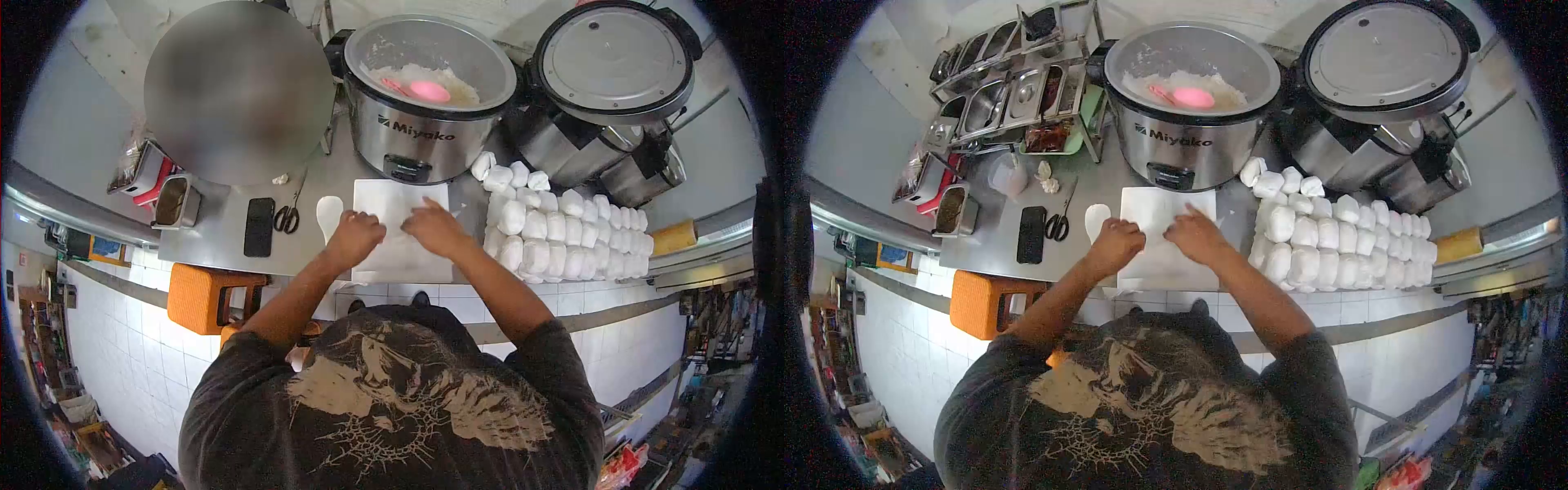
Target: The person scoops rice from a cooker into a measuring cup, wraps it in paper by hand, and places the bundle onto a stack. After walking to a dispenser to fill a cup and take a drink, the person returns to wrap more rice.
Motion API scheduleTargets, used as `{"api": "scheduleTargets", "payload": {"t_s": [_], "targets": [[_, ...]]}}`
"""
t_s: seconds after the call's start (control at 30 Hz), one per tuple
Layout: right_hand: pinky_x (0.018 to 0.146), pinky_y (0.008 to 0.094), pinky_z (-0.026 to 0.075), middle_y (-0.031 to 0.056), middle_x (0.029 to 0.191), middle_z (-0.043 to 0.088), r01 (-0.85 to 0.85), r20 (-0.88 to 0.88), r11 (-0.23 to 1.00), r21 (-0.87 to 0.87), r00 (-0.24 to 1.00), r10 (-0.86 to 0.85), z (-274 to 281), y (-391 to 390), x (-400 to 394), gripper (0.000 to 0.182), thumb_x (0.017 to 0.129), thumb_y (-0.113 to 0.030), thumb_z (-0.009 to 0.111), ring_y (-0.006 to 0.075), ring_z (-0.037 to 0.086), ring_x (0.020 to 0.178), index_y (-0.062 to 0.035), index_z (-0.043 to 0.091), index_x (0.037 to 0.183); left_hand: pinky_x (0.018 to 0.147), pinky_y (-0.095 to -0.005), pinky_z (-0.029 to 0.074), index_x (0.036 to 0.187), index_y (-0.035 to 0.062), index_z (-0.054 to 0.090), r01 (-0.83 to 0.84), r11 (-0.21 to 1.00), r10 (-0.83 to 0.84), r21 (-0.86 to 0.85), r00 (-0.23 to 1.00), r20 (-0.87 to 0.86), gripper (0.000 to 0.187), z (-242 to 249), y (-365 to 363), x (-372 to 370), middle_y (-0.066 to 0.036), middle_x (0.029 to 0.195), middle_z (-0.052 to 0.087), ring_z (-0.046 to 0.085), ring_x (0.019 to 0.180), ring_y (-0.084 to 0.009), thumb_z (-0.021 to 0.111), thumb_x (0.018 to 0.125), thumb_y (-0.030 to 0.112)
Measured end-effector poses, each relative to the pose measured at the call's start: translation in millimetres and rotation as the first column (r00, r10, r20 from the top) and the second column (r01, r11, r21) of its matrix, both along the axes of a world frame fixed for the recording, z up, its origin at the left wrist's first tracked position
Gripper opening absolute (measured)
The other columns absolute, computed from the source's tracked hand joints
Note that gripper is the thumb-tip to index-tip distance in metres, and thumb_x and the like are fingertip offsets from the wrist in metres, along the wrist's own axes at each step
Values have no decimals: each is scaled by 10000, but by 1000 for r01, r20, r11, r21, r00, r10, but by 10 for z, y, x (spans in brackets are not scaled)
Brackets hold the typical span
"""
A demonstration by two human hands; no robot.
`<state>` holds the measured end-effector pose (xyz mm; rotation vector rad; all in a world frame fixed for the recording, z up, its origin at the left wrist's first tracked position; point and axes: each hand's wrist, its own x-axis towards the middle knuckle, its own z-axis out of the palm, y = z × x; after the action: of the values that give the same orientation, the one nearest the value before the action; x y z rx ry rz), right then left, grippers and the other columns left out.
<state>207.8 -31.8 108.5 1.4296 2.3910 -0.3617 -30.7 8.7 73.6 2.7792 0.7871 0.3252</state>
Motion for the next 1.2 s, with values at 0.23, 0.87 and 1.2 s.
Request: {"api": "scheduleTargets", "payload": {"t_s": [0.23, 0.87, 1.2], "targets": [[1198, 491, 286, 169, 1507, 450, 194, -371, 941, 279, 925, -80, -1091, -959, -103, 487, 962, -126, 434, 353, 386, 1427, -20, 472, 1435, 1194, -609, 155, 1416, 31, 460, -76, 997, 72, -5, 964, -257, 533, -139, -861, 417, -148, 1487, 416, 300, 1453, -295, 541, 897, 119], [1104, 767, 106, 199, 1657, 71, 322, -177, 942, -98, 926, -335, -708, -919, 111, 872, 872, -418, 692, 458, 30, 1514, 47, 320, 1510, 1005, -861, 90, 1489, 209, 441, -276, 909, 115, -313, 887, -447, 609, -785, -627, 342, -204, 1657, -122, -104, 1468, -580, 589, 914, 345], [837, 453, 511, 163, 981, 687, 651, -403, 759, 9, 697, -593, -909, -352, 228, 147, 796, -163, 709, 365, 661, 968, -51, 653, 873, 902, -494, 527, 1044, 73, 639, -398, 885, 309, -240, 889, -338, 232, -515, -162, 654, -158, 1153, 655, 642, 1079, -353, 671, 843, 185]]}}
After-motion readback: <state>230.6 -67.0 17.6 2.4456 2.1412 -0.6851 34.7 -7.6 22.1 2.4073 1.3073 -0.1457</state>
